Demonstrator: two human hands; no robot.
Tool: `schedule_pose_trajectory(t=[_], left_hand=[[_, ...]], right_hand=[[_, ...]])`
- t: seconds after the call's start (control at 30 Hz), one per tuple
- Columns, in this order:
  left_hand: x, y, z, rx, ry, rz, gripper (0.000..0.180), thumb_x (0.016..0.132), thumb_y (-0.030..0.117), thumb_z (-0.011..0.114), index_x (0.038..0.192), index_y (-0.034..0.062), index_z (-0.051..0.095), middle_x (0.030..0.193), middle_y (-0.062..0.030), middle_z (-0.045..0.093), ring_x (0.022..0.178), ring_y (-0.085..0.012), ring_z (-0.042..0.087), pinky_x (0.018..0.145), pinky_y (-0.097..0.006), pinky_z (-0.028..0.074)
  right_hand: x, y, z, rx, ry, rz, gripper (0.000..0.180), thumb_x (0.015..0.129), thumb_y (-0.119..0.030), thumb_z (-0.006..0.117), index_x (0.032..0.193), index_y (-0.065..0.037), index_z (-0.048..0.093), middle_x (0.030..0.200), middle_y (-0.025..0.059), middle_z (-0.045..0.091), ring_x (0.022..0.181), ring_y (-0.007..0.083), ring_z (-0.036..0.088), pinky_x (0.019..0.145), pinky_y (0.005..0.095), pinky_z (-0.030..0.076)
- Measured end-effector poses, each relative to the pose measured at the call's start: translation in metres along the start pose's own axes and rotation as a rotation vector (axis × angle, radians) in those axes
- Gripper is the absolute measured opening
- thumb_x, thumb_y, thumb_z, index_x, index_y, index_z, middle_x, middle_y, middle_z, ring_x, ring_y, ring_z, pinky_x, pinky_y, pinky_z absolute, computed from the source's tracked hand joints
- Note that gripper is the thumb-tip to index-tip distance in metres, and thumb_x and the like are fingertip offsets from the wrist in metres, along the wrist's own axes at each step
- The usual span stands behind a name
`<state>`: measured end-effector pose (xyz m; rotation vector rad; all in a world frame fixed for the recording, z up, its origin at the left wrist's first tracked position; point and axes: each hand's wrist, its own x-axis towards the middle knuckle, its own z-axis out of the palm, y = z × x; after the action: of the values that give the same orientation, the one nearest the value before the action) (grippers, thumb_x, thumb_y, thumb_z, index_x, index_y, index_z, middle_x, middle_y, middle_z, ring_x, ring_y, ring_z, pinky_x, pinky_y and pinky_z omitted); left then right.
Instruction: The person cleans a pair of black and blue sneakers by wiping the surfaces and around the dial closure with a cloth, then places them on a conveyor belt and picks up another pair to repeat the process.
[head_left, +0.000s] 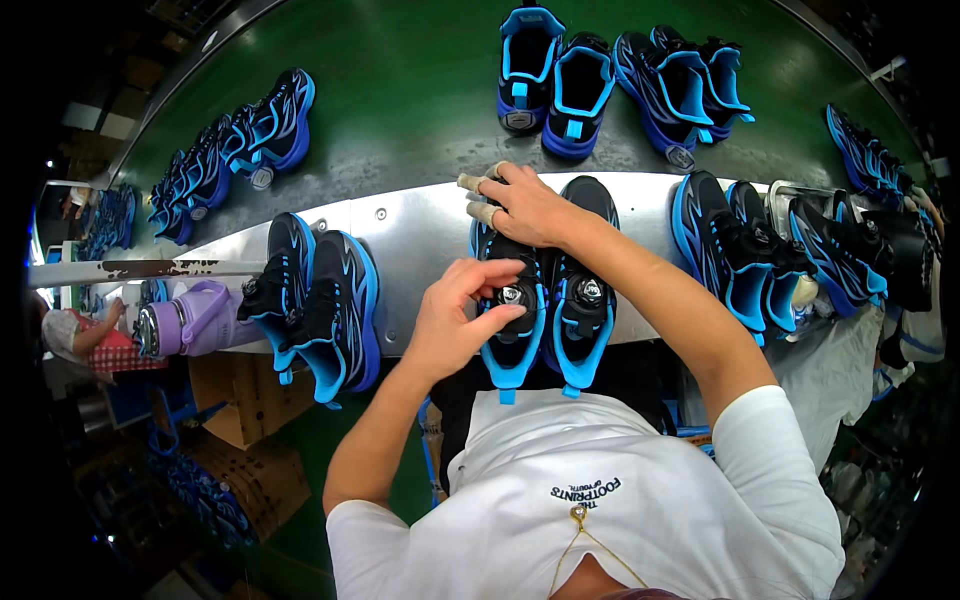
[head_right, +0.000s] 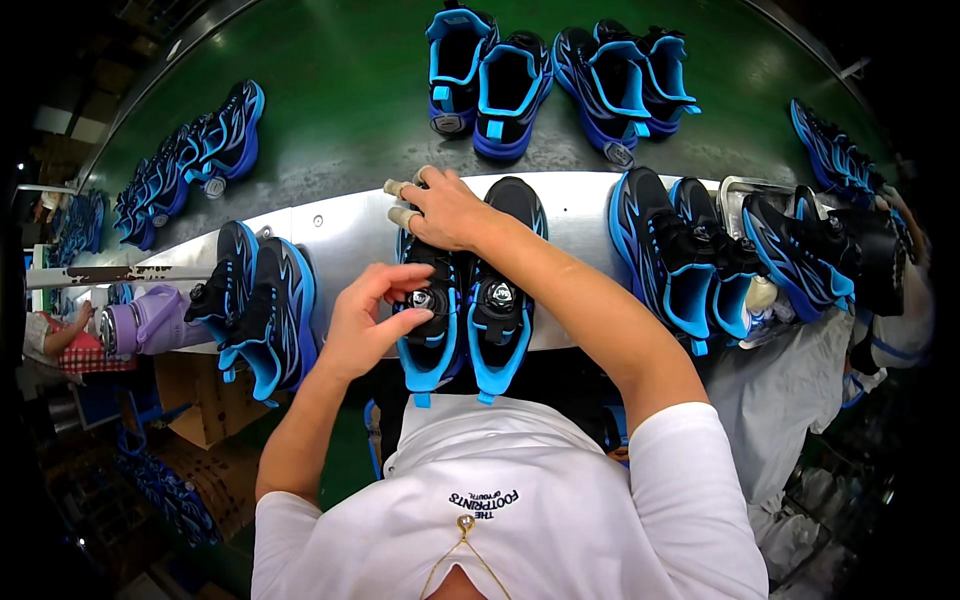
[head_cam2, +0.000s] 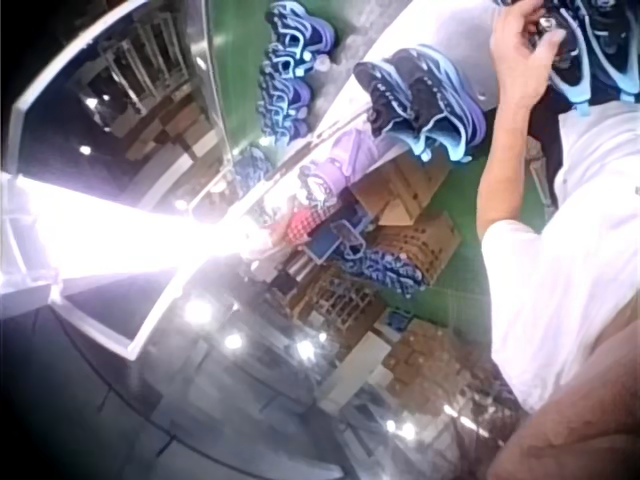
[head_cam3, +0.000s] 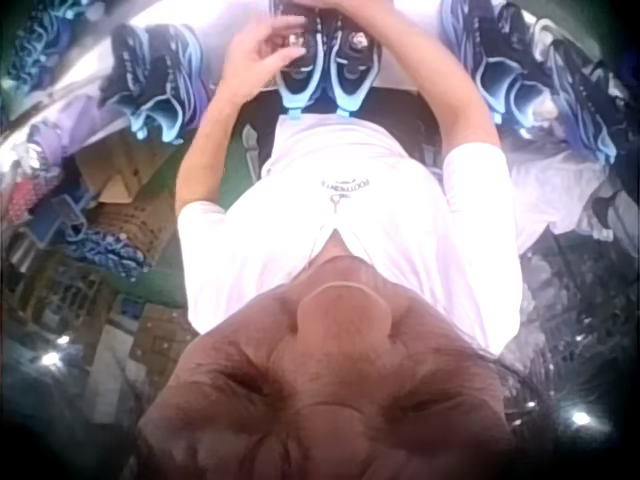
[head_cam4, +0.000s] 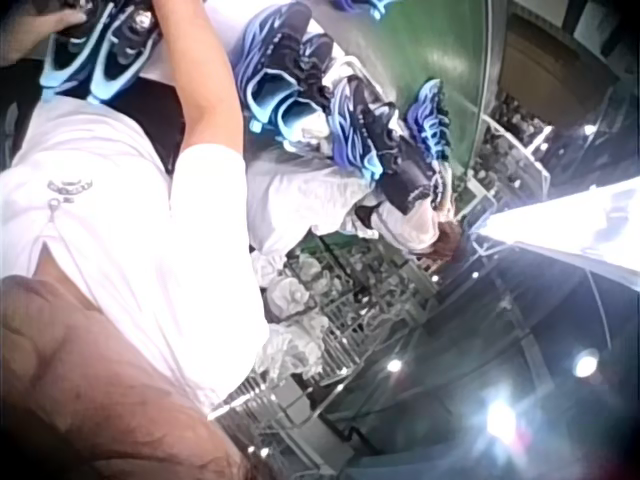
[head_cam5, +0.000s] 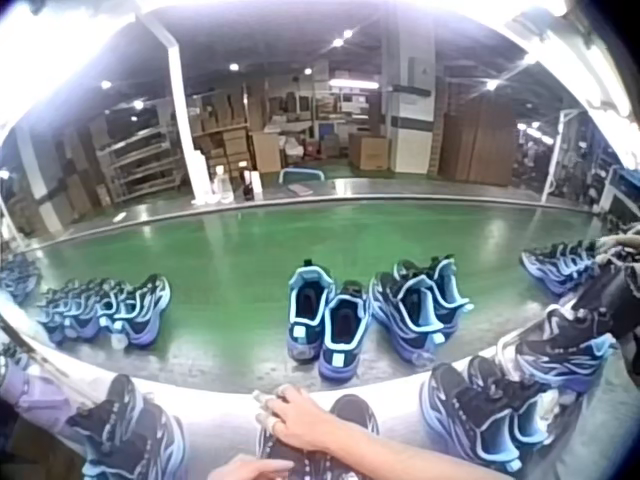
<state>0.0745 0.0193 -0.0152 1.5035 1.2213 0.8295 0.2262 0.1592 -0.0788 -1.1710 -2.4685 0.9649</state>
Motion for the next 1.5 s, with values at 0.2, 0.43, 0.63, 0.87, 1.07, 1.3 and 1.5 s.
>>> schedule_pose_trajectory(t=[0.2,0.43,0.63,0.87,1.07,1.3,1.5], left_hand=[[-0.002,0.013,-0.007,0.210,0.004,0.110,0.050,0.075,0.014,0.077,0.120,0.0037,0.060,0.099,-0.0077,0.060,0.103,-0.0252,0.052,0.089,-0.035,0.043],[-0.011,0.005,0.035,0.297,0.393,0.030,0.034,0.071,0.018,0.082,0.093,0.0034,0.060,0.101,-0.0107,0.057,0.100,-0.0270,0.051,0.089,-0.036,0.041],[0.000,-0.009,0.002,0.039,-0.008,0.118,0.027,0.074,0.010,0.075,0.097,0.0038,0.063,0.113,-0.0087,0.060,0.112,-0.0254,0.052,0.101,-0.036,0.038],[0.015,-0.030,-0.014,-0.127,-0.304,0.210,0.028,0.081,0.011,0.068,0.108,0.0057,0.067,0.116,-0.0065,0.066,0.121,-0.0255,0.048,0.108,-0.039,0.033],[-0.009,0.001,-0.012,0.435,-0.101,0.325,0.035,0.085,0.015,0.066,0.120,0.0096,0.066,0.134,-0.0099,0.057,0.125,-0.0314,0.048,0.109,-0.043,0.034],[-0.063,0.046,0.074,0.881,-0.017,0.277,0.074,0.064,0.023,0.084,0.132,0.0195,0.056,0.116,-0.0209,0.050,0.103,-0.0374,0.052,0.083,-0.041,0.048],[-0.073,0.026,0.082,0.836,0.034,0.187,0.054,0.067,0.015,0.077,0.119,0.0151,0.063,0.095,-0.0132,0.046,0.088,-0.0300,0.051,0.072,-0.038,0.046]], right_hand=[[0.000,-0.005,-0.005,-0.029,-0.034,0.019,0.047,0.097,-0.039,0.051,0.142,-0.022,0.050,0.126,0.0179,0.053,0.114,0.0399,0.048,0.104,0.0458,0.039],[0.000,-0.003,-0.003,-0.031,-0.013,0.015,0.046,0.097,-0.039,0.052,0.140,-0.023,0.052,0.125,0.0178,0.053,0.113,0.0393,0.048,0.103,0.0452,0.039],[0.000,-0.004,-0.001,-0.040,-0.022,0.018,0.046,0.096,-0.038,0.054,0.139,-0.022,0.053,0.126,0.0181,0.053,0.114,0.0389,0.048,0.104,0.0455,0.039],[-0.001,-0.005,-0.001,-0.044,-0.010,-0.020,0.046,0.095,-0.037,0.054,0.139,-0.022,0.053,0.126,0.0180,0.053,0.115,0.0392,0.047,0.104,0.0461,0.038],[0.001,-0.002,0.002,0.013,0.031,-0.039,0.043,0.096,-0.036,0.053,0.136,-0.020,0.056,0.121,0.0181,0.056,0.113,0.0383,0.049,0.104,0.0437,0.039],[0.003,-0.001,-0.006,0.066,0.097,-0.031,0.037,0.098,-0.035,0.050,0.124,-0.012,0.064,0.109,0.0216,0.061,0.107,0.0382,0.054,0.096,0.0437,0.043],[-0.032,0.012,-0.049,0.241,0.320,-0.033,0.033,0.098,-0.019,0.048,0.126,-0.012,0.065,0.115,0.0123,0.064,0.111,0.0272,0.059,0.097,0.0348,0.044]])
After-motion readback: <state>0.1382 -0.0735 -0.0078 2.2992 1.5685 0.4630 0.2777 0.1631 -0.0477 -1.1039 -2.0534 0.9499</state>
